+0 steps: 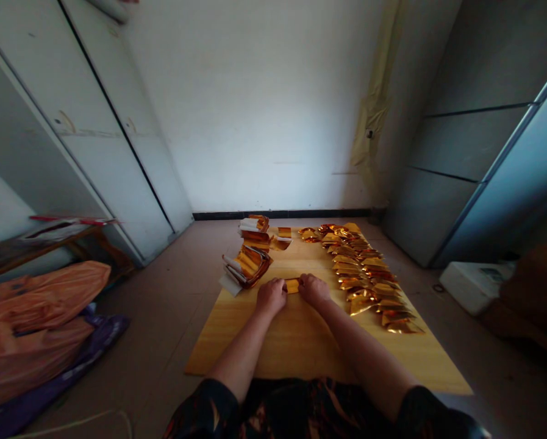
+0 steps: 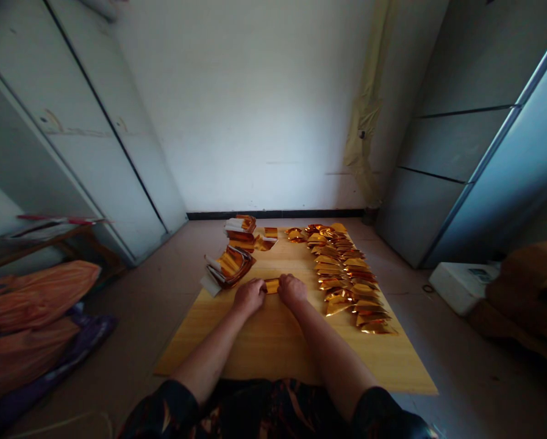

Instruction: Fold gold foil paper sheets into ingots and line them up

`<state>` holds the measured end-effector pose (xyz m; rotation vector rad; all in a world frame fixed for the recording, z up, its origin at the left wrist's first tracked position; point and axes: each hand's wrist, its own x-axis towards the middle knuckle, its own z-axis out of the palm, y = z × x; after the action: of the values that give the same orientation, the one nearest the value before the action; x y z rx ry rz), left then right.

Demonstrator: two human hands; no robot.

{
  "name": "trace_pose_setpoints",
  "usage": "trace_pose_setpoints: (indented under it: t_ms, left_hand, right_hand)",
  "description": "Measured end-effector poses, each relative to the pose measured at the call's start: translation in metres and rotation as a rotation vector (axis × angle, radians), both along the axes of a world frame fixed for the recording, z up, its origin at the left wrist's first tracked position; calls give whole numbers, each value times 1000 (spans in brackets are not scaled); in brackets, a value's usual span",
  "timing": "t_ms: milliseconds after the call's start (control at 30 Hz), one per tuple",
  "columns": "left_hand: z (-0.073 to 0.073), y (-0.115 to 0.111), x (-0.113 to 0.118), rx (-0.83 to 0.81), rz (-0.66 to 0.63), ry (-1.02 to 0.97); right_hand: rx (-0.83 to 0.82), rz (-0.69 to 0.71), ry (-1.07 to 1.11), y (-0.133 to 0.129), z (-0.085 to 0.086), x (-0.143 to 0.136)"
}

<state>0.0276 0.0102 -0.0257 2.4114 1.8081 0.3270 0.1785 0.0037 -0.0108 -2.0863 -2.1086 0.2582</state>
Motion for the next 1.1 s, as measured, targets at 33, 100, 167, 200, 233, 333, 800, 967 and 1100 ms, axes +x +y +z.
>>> trace_pose_setpoints:
  t_ms: [33, 100, 167, 200, 233, 333, 800, 967, 1100]
  left_hand:
    - [1, 0, 0, -15, 16, -11]
    - [2, 0, 1, -25, 36, -28]
    - [2, -1, 2, -20, 47, -43]
    - [3, -2, 2, -17, 52, -48]
    - [3, -3, 2, -16, 59, -52]
    - [5, -5, 3, -21, 74, -56]
    - [-7, 3, -14, -49, -36, -185]
    - [-5, 2, -13, -58, -18, -185]
    - [-3, 2, -9, -65, 19, -147]
  right_hand:
    - [-9, -11, 11, 0, 1, -1]
    - [-25, -26, 34, 0, 2, -2]
    - [-37, -34, 45, 0, 3, -4]
    - [-42, -38, 46, 0, 4, -5]
    - [-49, -44, 45, 0, 5, -6]
    - [-83, -66, 59, 2, 7, -6]
    - [-98, -52, 231, 22, -7, 19]
    - [-90, -60, 243, 21, -9, 20]
    - [-89, -91, 219, 19, -9, 17]
